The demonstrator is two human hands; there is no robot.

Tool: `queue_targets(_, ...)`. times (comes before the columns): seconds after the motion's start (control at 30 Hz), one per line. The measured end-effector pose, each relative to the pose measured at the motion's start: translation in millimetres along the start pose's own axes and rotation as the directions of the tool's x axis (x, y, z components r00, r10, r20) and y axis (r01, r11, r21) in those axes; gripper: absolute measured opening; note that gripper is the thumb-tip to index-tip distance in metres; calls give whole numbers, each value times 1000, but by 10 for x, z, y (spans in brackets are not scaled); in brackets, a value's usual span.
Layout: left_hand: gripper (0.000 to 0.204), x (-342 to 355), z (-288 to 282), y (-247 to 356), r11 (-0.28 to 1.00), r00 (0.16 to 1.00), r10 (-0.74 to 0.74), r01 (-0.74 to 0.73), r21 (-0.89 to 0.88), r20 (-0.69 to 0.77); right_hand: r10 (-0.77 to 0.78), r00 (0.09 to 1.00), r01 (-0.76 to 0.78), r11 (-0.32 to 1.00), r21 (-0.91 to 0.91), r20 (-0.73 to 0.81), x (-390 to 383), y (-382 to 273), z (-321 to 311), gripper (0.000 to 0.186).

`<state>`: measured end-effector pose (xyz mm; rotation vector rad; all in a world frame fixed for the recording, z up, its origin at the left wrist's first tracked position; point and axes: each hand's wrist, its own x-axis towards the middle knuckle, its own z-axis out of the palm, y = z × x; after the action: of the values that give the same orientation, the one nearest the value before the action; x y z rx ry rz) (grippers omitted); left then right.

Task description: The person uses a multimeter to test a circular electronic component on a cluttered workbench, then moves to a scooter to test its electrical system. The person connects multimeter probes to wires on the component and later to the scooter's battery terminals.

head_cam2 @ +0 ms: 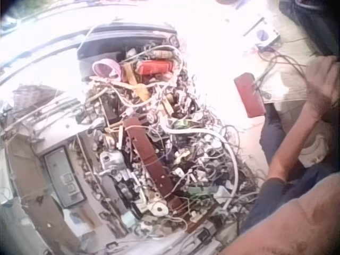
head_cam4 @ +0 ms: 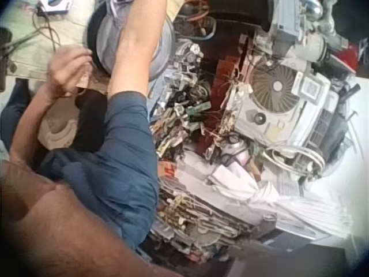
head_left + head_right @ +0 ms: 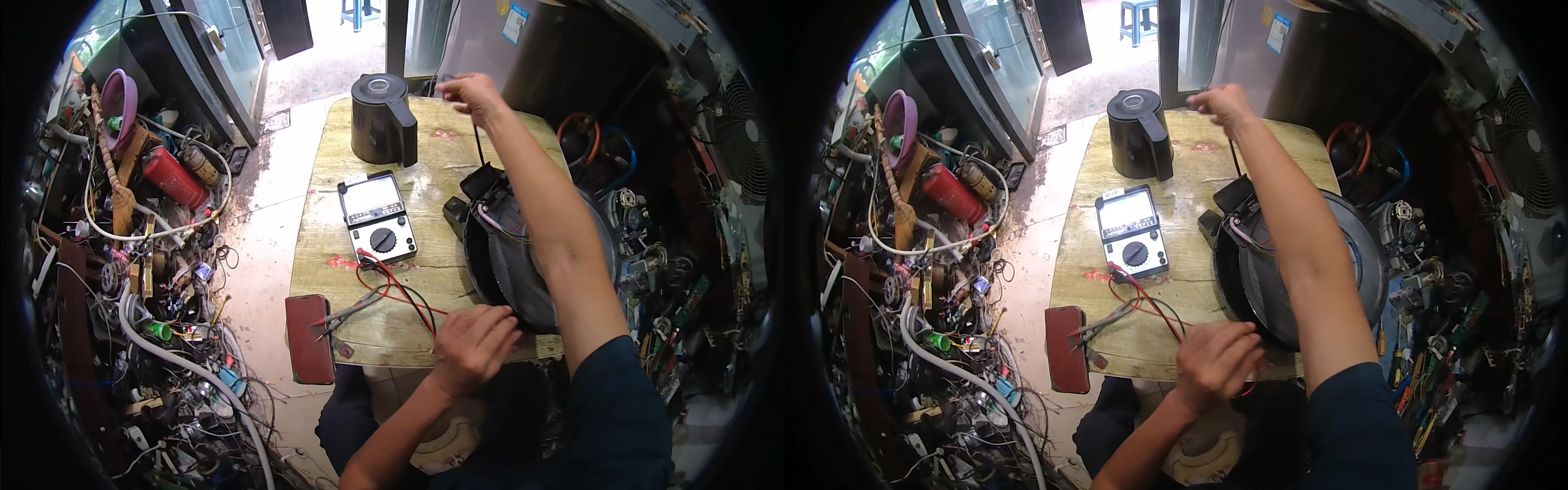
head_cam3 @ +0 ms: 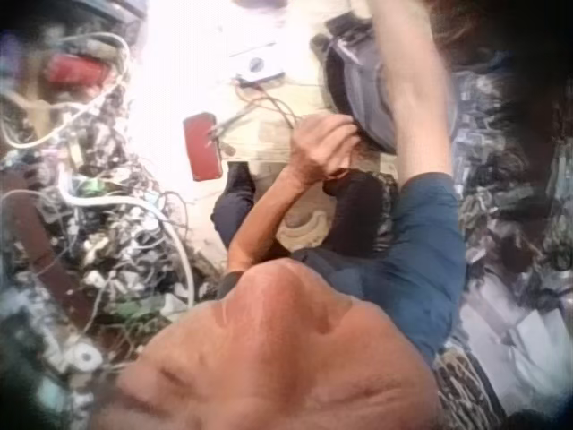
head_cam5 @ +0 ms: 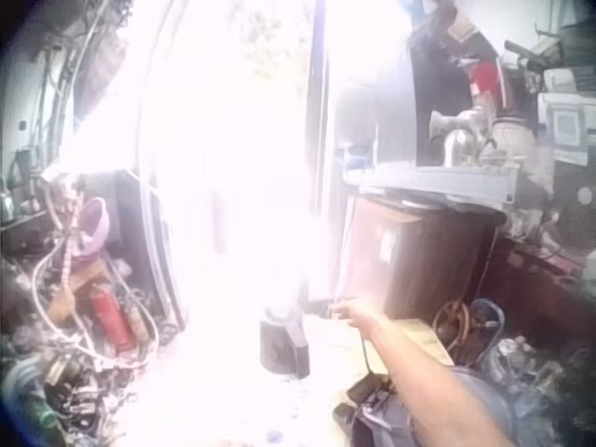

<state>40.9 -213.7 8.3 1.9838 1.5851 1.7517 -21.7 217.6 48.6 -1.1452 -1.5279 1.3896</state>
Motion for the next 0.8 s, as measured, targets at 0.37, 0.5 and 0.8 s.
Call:
queue_targets(0.37, 20, 114, -490, -110, 995, 976, -99, 98, -15, -192, -476, 856, 431, 872, 232, 202, -1200, -1624, -957, 90)
queue_targets(0.5, 15, 47, -668, -93, 977, 958, -213, 203, -67, -194, -626, 761, 548, 760, 350, 168, -1599, -1874, -1045, 84)
queue_targets(0.8, 41, -72, -768, -134, 514, 748, -654, 548, -660, 112, -727, 585, 548, 681, 486, 360, -3177, -3070, -1134, 57)
